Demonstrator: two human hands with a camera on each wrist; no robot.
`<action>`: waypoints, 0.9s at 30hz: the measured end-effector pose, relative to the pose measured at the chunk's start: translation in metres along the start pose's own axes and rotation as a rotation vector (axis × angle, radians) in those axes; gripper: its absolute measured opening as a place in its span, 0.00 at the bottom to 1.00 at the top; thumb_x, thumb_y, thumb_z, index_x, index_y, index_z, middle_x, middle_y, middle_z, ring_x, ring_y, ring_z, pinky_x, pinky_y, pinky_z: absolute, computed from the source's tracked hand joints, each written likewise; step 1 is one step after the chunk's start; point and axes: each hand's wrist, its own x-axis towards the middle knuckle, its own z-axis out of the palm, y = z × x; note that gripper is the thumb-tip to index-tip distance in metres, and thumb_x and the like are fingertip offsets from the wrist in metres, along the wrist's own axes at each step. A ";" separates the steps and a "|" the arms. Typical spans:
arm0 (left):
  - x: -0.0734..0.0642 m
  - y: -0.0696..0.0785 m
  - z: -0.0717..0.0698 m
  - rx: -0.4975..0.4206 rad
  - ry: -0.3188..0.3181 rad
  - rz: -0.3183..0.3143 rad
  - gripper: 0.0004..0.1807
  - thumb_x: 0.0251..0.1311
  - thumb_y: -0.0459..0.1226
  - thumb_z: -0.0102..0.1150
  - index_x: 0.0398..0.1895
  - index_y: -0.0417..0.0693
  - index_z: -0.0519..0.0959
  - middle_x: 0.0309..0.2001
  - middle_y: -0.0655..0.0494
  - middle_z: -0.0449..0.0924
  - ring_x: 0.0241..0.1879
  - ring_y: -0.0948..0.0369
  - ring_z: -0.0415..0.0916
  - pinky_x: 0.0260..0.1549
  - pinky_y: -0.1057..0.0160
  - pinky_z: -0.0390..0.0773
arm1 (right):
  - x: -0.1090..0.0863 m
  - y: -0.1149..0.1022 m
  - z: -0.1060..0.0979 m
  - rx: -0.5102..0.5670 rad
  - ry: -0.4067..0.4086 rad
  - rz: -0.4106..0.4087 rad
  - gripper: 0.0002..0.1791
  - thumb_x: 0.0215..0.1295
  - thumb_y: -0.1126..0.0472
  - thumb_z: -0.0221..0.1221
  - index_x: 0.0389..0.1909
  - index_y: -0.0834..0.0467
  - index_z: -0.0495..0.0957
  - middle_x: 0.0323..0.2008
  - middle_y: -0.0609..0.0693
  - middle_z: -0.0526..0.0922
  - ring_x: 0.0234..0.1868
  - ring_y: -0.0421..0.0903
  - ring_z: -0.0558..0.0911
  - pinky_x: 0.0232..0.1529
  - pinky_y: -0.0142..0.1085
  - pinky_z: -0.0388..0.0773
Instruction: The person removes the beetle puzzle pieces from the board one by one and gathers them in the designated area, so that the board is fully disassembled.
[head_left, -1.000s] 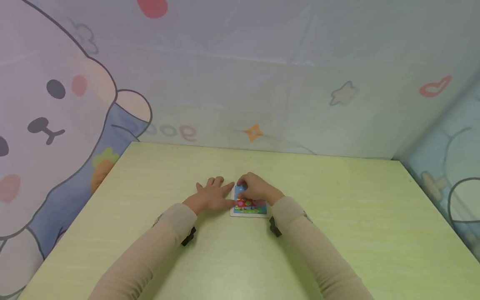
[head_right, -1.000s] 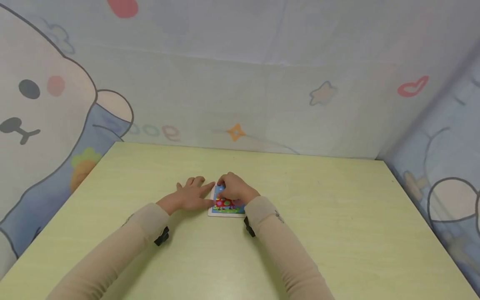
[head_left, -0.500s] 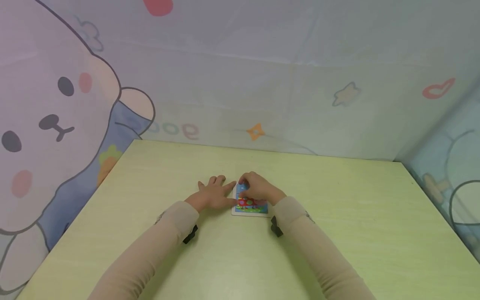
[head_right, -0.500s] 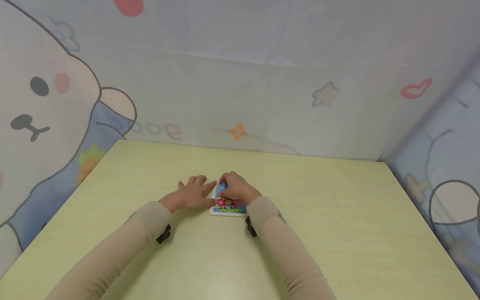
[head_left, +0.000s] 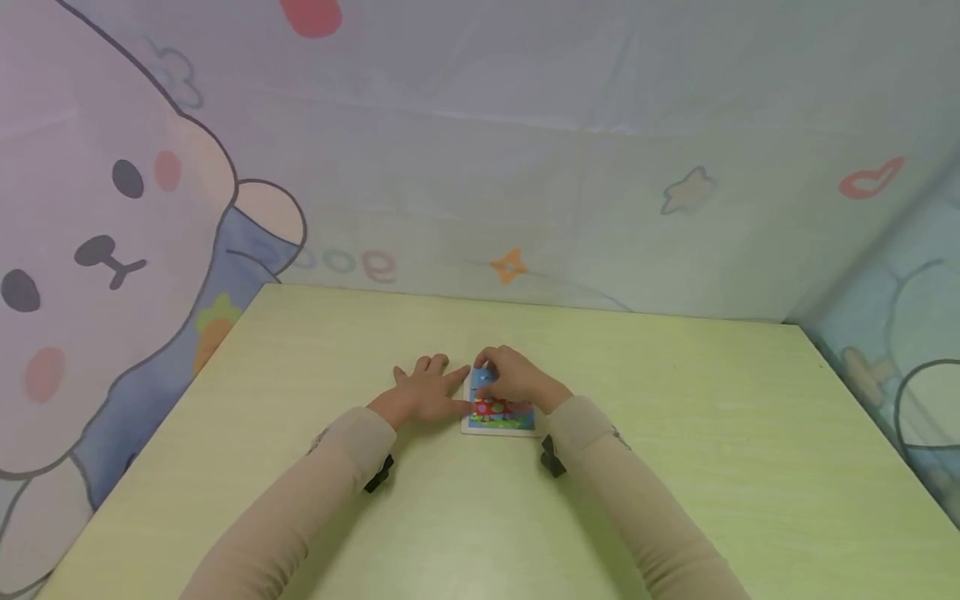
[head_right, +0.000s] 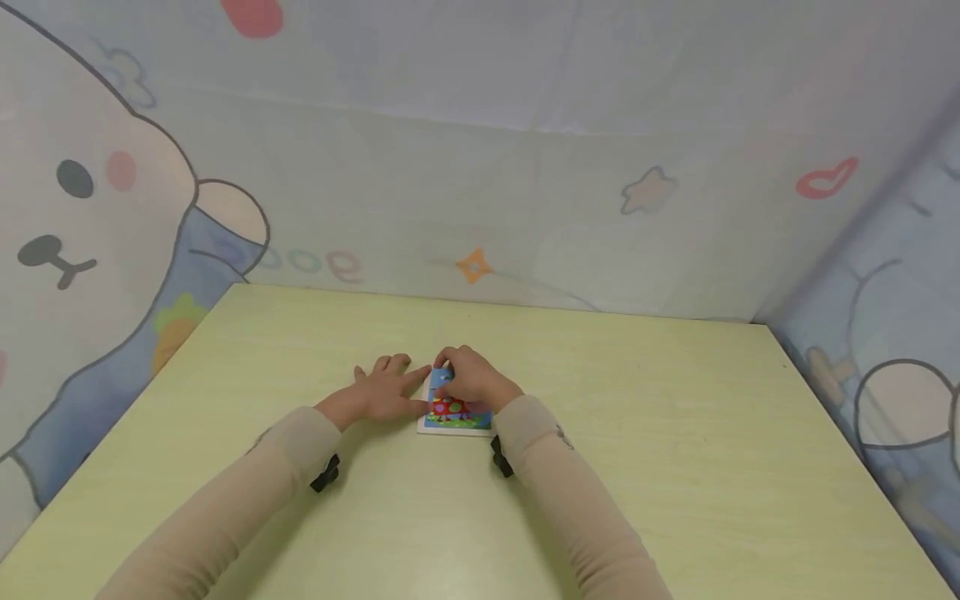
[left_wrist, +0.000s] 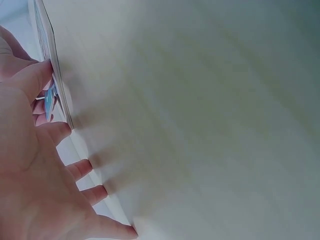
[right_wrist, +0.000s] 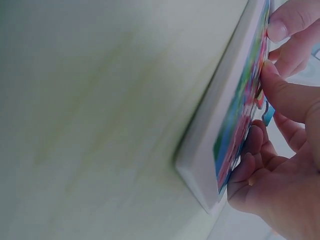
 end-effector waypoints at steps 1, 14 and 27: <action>0.000 0.000 0.000 -0.002 0.002 -0.001 0.40 0.65 0.61 0.46 0.76 0.58 0.53 0.74 0.42 0.46 0.72 0.42 0.42 0.58 0.23 0.44 | 0.000 0.000 0.000 -0.001 0.000 -0.001 0.20 0.59 0.60 0.67 0.51 0.59 0.74 0.49 0.57 0.75 0.49 0.50 0.74 0.55 0.44 0.73; 0.001 0.001 0.002 -0.021 0.011 -0.011 0.40 0.64 0.61 0.47 0.76 0.59 0.53 0.74 0.43 0.45 0.73 0.42 0.41 0.59 0.24 0.42 | -0.001 0.007 -0.001 0.102 0.037 0.018 0.10 0.68 0.64 0.55 0.48 0.54 0.77 0.43 0.54 0.80 0.42 0.48 0.77 0.46 0.41 0.76; -0.001 0.002 0.002 -0.027 0.011 -0.016 0.41 0.64 0.62 0.47 0.76 0.59 0.52 0.74 0.43 0.45 0.72 0.42 0.42 0.59 0.24 0.42 | -0.002 0.008 -0.001 0.188 0.056 0.049 0.11 0.71 0.64 0.53 0.49 0.55 0.79 0.44 0.54 0.81 0.35 0.45 0.79 0.39 0.36 0.77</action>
